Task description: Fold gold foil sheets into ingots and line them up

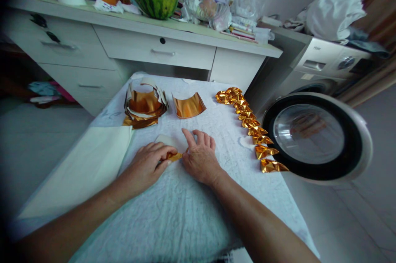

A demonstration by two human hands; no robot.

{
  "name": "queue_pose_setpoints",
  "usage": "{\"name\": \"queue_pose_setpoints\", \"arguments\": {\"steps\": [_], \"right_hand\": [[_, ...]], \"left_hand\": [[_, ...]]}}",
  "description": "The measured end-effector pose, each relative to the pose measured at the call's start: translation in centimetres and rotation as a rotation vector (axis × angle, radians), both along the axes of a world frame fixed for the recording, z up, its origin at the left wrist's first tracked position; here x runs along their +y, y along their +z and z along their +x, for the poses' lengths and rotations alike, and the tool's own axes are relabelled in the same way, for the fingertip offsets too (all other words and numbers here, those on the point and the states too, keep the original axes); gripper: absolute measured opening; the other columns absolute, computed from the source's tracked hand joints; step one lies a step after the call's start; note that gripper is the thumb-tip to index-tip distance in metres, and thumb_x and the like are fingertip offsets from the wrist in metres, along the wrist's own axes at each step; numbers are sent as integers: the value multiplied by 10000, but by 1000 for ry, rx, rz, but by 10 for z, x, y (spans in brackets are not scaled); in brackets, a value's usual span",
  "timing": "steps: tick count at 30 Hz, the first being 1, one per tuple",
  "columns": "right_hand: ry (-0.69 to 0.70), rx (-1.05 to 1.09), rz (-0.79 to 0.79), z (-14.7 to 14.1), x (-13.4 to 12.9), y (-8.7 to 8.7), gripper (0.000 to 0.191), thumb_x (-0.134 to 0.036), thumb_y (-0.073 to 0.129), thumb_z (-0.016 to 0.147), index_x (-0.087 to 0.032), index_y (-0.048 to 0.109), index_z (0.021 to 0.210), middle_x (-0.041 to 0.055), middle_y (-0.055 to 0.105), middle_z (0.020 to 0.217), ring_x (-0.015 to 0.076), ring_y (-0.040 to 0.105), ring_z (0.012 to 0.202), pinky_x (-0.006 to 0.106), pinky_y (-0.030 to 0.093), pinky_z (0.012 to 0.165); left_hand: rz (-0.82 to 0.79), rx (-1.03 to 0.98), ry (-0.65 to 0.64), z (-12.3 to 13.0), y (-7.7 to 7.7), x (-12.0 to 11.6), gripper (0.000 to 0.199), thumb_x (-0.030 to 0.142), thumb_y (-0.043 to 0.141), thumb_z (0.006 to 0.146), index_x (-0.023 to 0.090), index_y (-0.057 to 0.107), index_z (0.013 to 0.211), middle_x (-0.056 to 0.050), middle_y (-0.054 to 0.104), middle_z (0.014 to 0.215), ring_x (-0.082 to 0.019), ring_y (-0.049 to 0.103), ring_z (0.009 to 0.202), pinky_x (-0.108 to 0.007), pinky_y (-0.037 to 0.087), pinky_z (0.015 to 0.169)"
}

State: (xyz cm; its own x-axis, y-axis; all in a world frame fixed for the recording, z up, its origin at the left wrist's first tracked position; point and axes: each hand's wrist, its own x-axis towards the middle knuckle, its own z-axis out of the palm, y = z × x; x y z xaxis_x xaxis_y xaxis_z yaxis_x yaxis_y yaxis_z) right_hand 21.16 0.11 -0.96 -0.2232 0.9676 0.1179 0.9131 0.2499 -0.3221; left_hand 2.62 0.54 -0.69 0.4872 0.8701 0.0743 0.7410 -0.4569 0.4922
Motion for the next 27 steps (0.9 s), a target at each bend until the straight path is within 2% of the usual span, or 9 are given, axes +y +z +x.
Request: {"name": "queue_pose_setpoints", "arguments": {"steps": [6, 9, 12, 16, 21, 27], "right_hand": [[7, -19, -8, 4, 0, -1, 727, -241, 517, 833, -270, 261, 1513, 131, 408, 1403, 297, 370, 1262, 493, 265, 1056], [9, -24, 3, 4, -1, 0, 707, -237, 486, 849, -205, 252, 1515, 146, 410, 1413, 294, 369, 1262, 487, 258, 1067], [6, -22, 18, 2, -3, 0, 724, -359, 476, 885, -107, 220, 1513, 186, 411, 1418, 313, 354, 1276, 499, 252, 1076], [3, -41, 32, -3, -3, -1, 840, -541, 478, 869, -60, 219, 1507, 208, 416, 1416, 337, 354, 1271, 532, 225, 1086], [-6, -55, 11, -9, -1, 0, 849, -572, 501, 856, -133, 218, 1526, 187, 423, 1401, 341, 356, 1269, 552, 214, 1079], [17, -39, -41, -4, -1, 4, 817, -441, 572, 845, -225, 196, 1537, 155, 406, 1409, 326, 345, 1286, 528, 233, 1071]], "left_hand": [[-4, 6, -7, 0, 1, 0, 216, 168, 520, 878, 247, 634, 1043, -31, 648, 1015, -230, 564, 994, -368, 404, 840], [-2, 5, -7, 0, 2, 0, 218, 161, 518, 876, 249, 633, 1039, -29, 652, 1022, -226, 568, 993, -365, 404, 835], [-8, 1, -8, 0, 2, 1, 202, 171, 514, 883, 250, 632, 1026, -27, 655, 1021, -225, 571, 994, -360, 404, 822], [1, -14, -9, 0, 0, 2, 185, 188, 507, 894, 253, 631, 1015, -23, 652, 1002, -226, 567, 997, -363, 401, 829], [3, -14, -25, -1, -1, 2, 194, 174, 524, 882, 245, 628, 1029, -21, 651, 998, -229, 562, 1006, -360, 402, 825], [-10, -3, -9, 0, 1, 1, 192, 179, 516, 888, 244, 632, 1027, -25, 653, 1003, -234, 566, 1004, -370, 402, 826]]}}
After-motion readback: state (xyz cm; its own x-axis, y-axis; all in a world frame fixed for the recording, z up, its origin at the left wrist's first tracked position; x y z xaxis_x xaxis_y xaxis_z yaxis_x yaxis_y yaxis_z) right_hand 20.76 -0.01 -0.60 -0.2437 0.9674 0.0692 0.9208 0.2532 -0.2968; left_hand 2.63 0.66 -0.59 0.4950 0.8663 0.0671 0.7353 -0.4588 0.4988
